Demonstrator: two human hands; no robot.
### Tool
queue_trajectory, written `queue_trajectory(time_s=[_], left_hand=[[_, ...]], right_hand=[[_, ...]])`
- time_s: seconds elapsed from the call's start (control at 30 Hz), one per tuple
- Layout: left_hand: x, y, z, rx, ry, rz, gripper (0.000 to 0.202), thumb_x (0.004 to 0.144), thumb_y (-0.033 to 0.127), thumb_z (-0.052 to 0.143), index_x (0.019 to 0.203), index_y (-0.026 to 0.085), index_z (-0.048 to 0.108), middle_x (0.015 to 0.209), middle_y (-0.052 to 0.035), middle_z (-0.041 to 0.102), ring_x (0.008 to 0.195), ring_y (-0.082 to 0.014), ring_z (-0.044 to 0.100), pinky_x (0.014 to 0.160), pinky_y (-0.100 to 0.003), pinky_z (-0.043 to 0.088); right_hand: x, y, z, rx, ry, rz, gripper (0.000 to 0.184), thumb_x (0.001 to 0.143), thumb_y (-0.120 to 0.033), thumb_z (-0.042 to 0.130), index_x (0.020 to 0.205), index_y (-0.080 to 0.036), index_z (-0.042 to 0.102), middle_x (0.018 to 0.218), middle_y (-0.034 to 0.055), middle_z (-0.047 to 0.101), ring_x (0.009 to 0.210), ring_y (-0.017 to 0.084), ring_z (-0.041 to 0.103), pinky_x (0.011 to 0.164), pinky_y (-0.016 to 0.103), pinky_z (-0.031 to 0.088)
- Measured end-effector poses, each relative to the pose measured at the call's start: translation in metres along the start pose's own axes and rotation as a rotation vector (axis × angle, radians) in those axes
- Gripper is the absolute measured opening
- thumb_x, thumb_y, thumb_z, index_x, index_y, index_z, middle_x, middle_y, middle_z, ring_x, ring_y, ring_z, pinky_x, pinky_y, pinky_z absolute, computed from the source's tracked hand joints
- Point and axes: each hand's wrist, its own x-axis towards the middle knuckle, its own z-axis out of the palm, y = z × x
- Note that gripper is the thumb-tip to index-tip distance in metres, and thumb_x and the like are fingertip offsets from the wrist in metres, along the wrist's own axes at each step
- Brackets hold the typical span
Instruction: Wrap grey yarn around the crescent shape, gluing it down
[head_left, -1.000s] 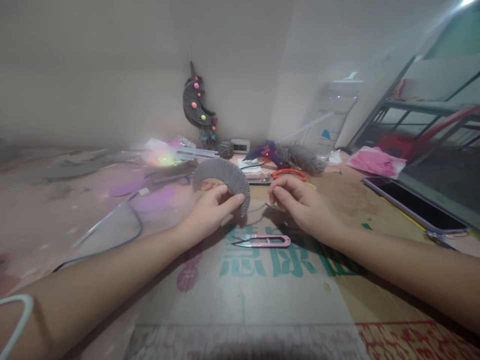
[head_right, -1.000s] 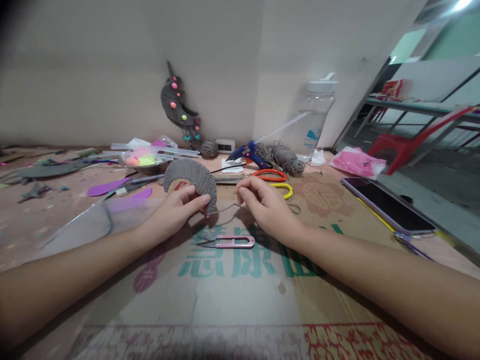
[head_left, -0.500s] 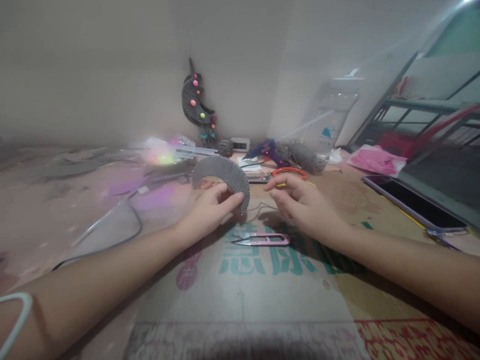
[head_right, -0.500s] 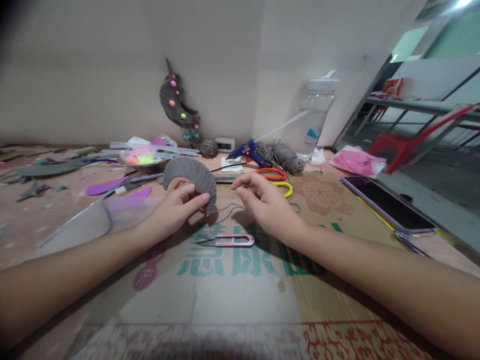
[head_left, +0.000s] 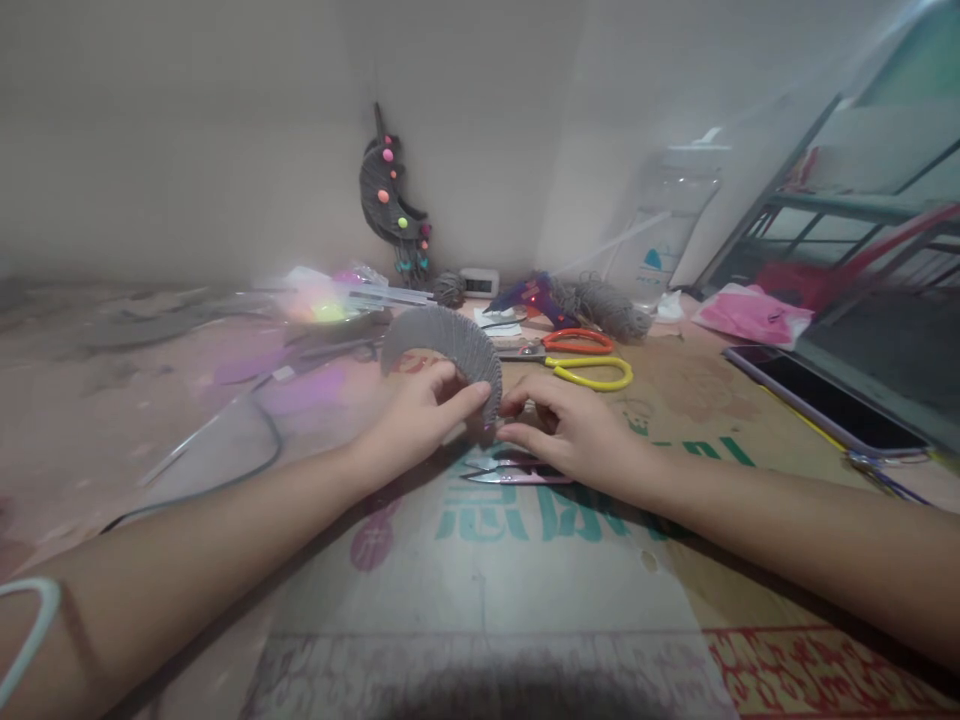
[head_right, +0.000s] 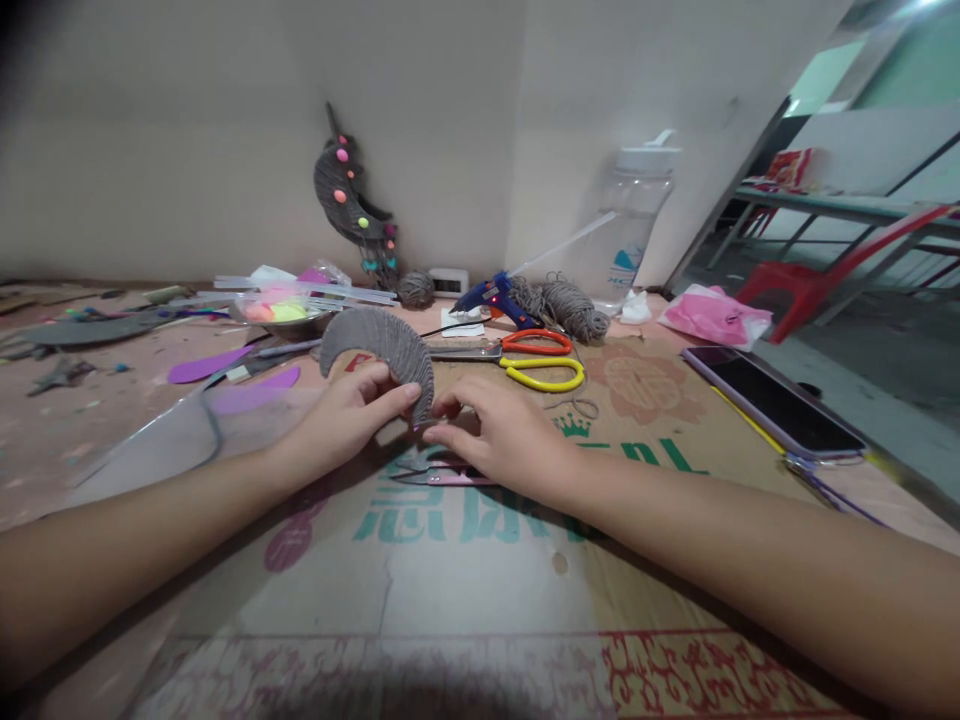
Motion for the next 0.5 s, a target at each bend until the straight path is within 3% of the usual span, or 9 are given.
queue_trajectory(time_s=[0.2,0.4,0.5], left_hand=[[-0.001,0.0024,0.0013,0.004,-0.007,-0.005,0.038,0.083,0.05,0.058,0.064,0.019,0.05,0.061,0.0029,0.053,0.061,-0.0136,0.05,0.057,-0.027,0.037],[-0.0018,0.0027,0.0012,-0.021,-0.043,-0.023,0.038,0.084,0.051,0.058,0.064,0.019,0.051,0.061,0.0023,0.056,0.06,-0.0136,0.052,0.055,-0.026,0.038],[-0.0019,0.0038,0.0009,-0.064,-0.08,-0.035,0.036,0.084,0.049,0.058,0.065,0.019,0.052,0.06,0.002,0.057,0.059,-0.0134,0.053,0.056,-0.026,0.04]], right_hand=[[0.0017,-0.001,0.0003,0.062,0.011,-0.052,0.011,0.089,-0.031,0.064,0.086,-0.021,0.07,0.077,0.0009,0.068,0.07,0.015,0.058,0.066,0.027,0.042],[0.0021,-0.006,-0.0006,0.12,-0.007,0.103,0.016,0.088,-0.032,0.062,0.081,-0.021,0.071,0.073,0.0021,0.069,0.065,0.015,0.058,0.059,0.027,0.042],[0.0036,-0.0051,-0.0004,0.105,-0.033,0.098,0.015,0.087,-0.03,0.061,0.081,-0.021,0.072,0.072,0.0018,0.068,0.063,0.015,0.057,0.058,0.026,0.042]])
